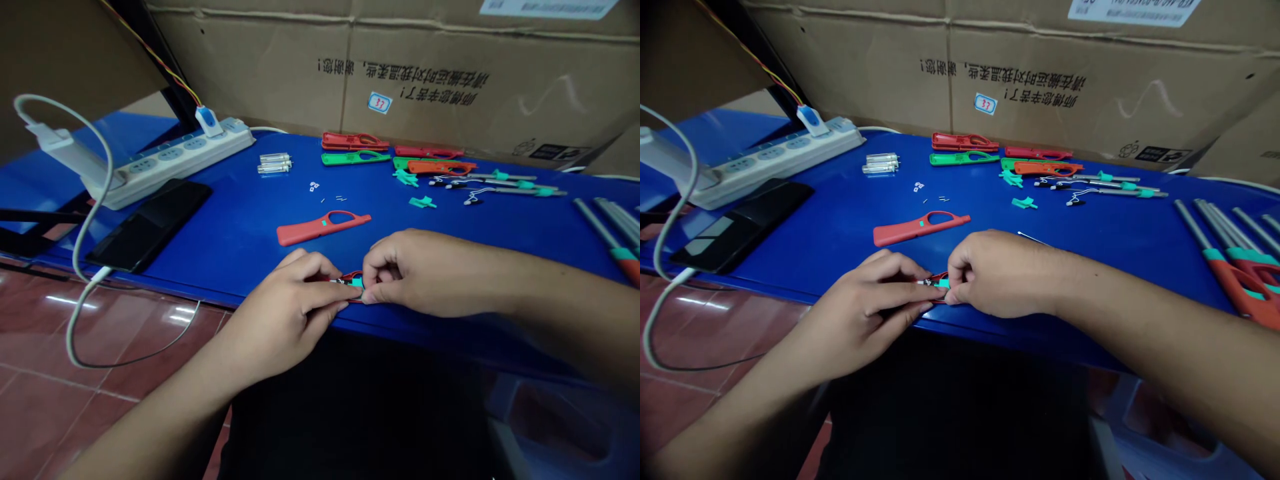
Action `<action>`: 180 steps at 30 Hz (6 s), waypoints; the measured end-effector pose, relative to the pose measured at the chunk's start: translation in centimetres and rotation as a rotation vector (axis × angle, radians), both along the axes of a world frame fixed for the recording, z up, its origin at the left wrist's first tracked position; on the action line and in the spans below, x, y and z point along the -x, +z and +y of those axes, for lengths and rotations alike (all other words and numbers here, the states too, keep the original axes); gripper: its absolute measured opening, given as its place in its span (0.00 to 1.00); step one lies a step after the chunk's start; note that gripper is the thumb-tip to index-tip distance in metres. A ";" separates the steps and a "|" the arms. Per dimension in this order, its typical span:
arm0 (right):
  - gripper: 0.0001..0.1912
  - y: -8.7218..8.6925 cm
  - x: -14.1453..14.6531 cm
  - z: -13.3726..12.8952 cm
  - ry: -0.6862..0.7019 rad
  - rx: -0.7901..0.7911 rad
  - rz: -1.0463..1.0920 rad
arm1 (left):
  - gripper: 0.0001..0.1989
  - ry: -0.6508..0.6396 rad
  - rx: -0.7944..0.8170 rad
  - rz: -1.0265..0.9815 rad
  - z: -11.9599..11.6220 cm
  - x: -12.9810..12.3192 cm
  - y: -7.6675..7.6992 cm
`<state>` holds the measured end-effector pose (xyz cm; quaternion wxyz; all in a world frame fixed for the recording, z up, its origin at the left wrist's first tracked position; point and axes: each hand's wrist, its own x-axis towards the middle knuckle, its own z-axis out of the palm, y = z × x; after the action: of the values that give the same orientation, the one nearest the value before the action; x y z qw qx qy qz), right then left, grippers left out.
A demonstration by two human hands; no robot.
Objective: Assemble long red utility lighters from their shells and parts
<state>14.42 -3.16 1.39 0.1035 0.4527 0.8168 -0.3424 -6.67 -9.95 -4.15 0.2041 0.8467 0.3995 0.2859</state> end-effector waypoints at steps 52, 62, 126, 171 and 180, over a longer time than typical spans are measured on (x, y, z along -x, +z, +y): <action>0.10 -0.1 1.7 -2.2 0.104 -0.325 -0.232 | 0.10 -0.003 0.167 0.148 1.6 -0.2 0.6; 0.14 -0.4 1.1 -2.6 0.172 -0.398 -0.160 | 0.10 0.009 0.139 0.124 1.5 -0.2 0.5; 0.20 -0.7 0.1 -1.1 0.156 -0.275 0.016 | 0.16 0.164 -0.059 -0.027 -0.5 0.8 -0.6; 0.16 -2.4 -8.5 -0.5 -0.124 -0.810 0.120 | 0.18 0.097 -0.083 0.003 1.5 0.3 -0.1; 0.09 -4.1 -10.7 -4.3 0.120 -0.704 0.291 | 0.19 0.129 0.020 0.088 1.2 0.9 0.3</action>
<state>25.08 -7.49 -2.67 -0.1554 0.3584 0.9156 -0.0951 -7.56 -8.76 -3.81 0.1759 0.8289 0.4646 0.2569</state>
